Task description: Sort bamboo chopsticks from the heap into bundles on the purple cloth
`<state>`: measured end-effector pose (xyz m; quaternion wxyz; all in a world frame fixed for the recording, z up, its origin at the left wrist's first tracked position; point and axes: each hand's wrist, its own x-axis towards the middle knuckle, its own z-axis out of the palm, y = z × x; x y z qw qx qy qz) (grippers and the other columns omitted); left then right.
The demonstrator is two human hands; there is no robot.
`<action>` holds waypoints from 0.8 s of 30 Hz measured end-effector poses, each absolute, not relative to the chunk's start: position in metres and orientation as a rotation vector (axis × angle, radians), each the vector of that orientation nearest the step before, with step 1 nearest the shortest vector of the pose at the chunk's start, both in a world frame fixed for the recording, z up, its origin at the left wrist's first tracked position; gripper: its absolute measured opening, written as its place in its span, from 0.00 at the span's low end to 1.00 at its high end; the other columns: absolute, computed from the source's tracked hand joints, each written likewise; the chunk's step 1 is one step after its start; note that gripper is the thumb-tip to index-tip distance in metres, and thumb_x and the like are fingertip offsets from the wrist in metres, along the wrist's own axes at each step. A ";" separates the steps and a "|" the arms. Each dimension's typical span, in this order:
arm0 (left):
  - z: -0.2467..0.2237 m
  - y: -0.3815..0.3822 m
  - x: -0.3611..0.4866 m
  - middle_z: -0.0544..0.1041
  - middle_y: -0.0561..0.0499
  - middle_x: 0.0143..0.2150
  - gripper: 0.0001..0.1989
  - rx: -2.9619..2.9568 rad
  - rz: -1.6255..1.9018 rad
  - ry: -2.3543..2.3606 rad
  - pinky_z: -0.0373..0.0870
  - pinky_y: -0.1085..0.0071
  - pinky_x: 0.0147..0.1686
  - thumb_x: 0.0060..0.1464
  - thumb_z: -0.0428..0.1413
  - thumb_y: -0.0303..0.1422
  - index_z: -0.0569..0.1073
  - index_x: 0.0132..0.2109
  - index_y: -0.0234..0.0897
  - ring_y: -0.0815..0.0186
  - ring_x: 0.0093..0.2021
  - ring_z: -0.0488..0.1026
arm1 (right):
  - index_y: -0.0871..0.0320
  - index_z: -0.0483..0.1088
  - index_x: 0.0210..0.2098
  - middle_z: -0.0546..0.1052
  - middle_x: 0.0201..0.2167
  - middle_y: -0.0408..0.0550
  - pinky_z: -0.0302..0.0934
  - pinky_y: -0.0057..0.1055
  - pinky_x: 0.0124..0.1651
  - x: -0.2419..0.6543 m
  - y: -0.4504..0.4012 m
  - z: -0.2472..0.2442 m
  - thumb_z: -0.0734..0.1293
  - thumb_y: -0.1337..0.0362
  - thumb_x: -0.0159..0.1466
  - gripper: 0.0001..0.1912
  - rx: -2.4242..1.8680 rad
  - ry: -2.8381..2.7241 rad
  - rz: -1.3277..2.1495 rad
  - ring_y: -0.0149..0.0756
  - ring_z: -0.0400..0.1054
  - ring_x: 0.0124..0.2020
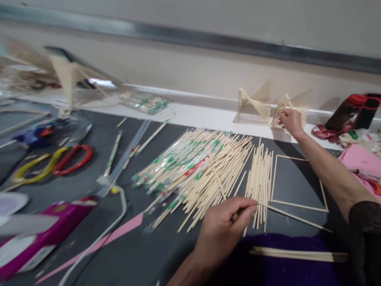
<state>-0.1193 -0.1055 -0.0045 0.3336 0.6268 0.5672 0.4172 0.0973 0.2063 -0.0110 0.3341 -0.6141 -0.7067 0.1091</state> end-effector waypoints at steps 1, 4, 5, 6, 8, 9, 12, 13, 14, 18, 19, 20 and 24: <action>-0.002 -0.105 -0.120 0.81 0.54 0.25 0.07 1.516 1.114 1.500 0.69 0.79 0.26 0.54 0.59 0.32 0.82 0.33 0.41 0.72 0.24 0.75 | 0.61 0.75 0.31 0.80 0.27 0.51 0.67 0.30 0.35 0.101 0.203 -0.011 0.58 0.65 0.65 0.15 -1.581 -1.861 0.240 0.38 0.76 0.32; 0.003 -0.102 -0.124 0.82 0.51 0.27 0.07 1.116 1.188 1.443 0.68 0.79 0.23 0.52 0.60 0.35 0.82 0.35 0.38 0.71 0.24 0.76 | 0.59 0.74 0.31 0.80 0.29 0.53 0.66 0.35 0.41 0.109 0.180 -0.003 0.58 0.61 0.68 0.16 -1.424 -2.041 -0.051 0.41 0.76 0.35; 0.004 -0.101 -0.125 0.82 0.50 0.27 0.07 1.013 1.214 1.404 0.68 0.80 0.22 0.51 0.61 0.35 0.81 0.35 0.38 0.72 0.24 0.75 | 0.59 0.75 0.33 0.80 0.32 0.55 0.66 0.37 0.41 0.109 0.168 0.003 0.59 0.60 0.68 0.15 -1.326 -2.109 -0.177 0.43 0.76 0.38; 0.004 -0.099 -0.126 0.81 0.50 0.27 0.07 0.929 1.232 1.357 0.67 0.80 0.21 0.51 0.62 0.35 0.80 0.35 0.37 0.72 0.23 0.74 | 0.58 0.75 0.36 0.81 0.37 0.56 0.65 0.37 0.42 0.108 0.152 0.009 0.59 0.60 0.69 0.15 -1.194 -2.172 -0.288 0.43 0.75 0.40; 0.004 -0.096 -0.125 0.80 0.50 0.25 0.10 0.807 1.224 1.243 0.64 0.81 0.18 0.50 0.63 0.38 0.79 0.33 0.35 0.74 0.21 0.72 | 0.57 0.75 0.42 0.81 0.42 0.53 0.65 0.34 0.39 0.101 0.116 0.021 0.59 0.62 0.71 0.13 -0.838 -2.299 -0.492 0.40 0.75 0.42; 0.003 -0.095 -0.124 0.79 0.50 0.24 0.12 0.757 1.195 1.182 0.63 0.81 0.17 0.50 0.64 0.40 0.78 0.32 0.34 0.74 0.20 0.71 | 0.56 0.74 0.44 0.81 0.42 0.50 0.64 0.32 0.37 0.096 0.098 0.027 0.60 0.63 0.71 0.11 -0.616 -2.345 -0.593 0.37 0.75 0.41; -0.001 -0.091 -0.119 0.78 0.49 0.24 0.19 0.670 1.048 1.029 0.60 0.80 0.14 0.50 0.63 0.47 0.77 0.32 0.33 0.72 0.19 0.71 | 0.56 0.72 0.46 0.81 0.42 0.44 0.62 0.28 0.32 0.078 0.051 0.035 0.57 0.69 0.72 0.12 -0.124 -2.451 -0.821 0.29 0.71 0.33; -0.002 -0.090 -0.118 0.79 0.48 0.25 0.20 0.670 0.999 0.995 0.59 0.80 0.14 0.50 0.63 0.48 0.76 0.32 0.33 0.72 0.19 0.72 | 0.57 0.72 0.46 0.81 0.41 0.44 0.60 0.28 0.30 0.072 0.040 0.036 0.57 0.70 0.72 0.13 -0.030 -2.506 -0.853 0.28 0.69 0.30; -0.004 -0.090 -0.117 0.79 0.47 0.25 0.20 0.681 0.960 0.968 0.58 0.80 0.13 0.50 0.63 0.48 0.76 0.32 0.32 0.72 0.19 0.71 | 0.58 0.72 0.45 0.81 0.40 0.44 0.59 0.29 0.29 0.068 0.031 0.036 0.56 0.71 0.72 0.13 0.051 -2.559 -0.864 0.28 0.67 0.28; -0.007 -0.092 -0.116 0.78 0.48 0.25 0.19 0.681 0.926 0.883 0.50 0.82 0.11 0.48 0.65 0.46 0.76 0.31 0.31 0.78 0.16 0.65 | 0.60 0.73 0.40 0.80 0.37 0.46 0.57 0.29 0.28 0.058 0.015 0.034 0.57 0.71 0.72 0.13 0.187 -2.665 -0.838 0.27 0.65 0.27; -0.008 -0.093 -0.116 0.77 0.49 0.24 0.19 0.662 0.925 0.857 0.49 0.83 0.11 0.48 0.65 0.46 0.76 0.30 0.31 0.78 0.15 0.63 | 0.60 0.73 0.39 0.80 0.37 0.46 0.57 0.29 0.28 0.057 0.014 0.034 0.56 0.70 0.73 0.14 0.195 -2.659 -0.843 0.27 0.65 0.27; -0.009 -0.093 -0.116 0.76 0.50 0.22 0.20 0.647 0.920 0.829 0.49 0.83 0.11 0.47 0.66 0.46 0.75 0.29 0.31 0.79 0.15 0.61 | 0.60 0.73 0.38 0.80 0.37 0.46 0.57 0.29 0.27 0.056 0.012 0.035 0.56 0.69 0.73 0.14 0.201 -2.650 -0.852 0.27 0.64 0.26; -0.007 -0.096 -0.112 0.71 0.53 0.17 0.18 0.666 0.897 0.780 0.51 0.82 0.11 0.44 0.68 0.43 0.77 0.28 0.29 0.79 0.13 0.59 | 0.58 0.72 0.44 0.80 0.44 0.46 0.59 0.29 0.28 0.056 0.011 0.035 0.54 0.68 0.74 0.15 0.215 -2.670 -0.803 0.27 0.66 0.29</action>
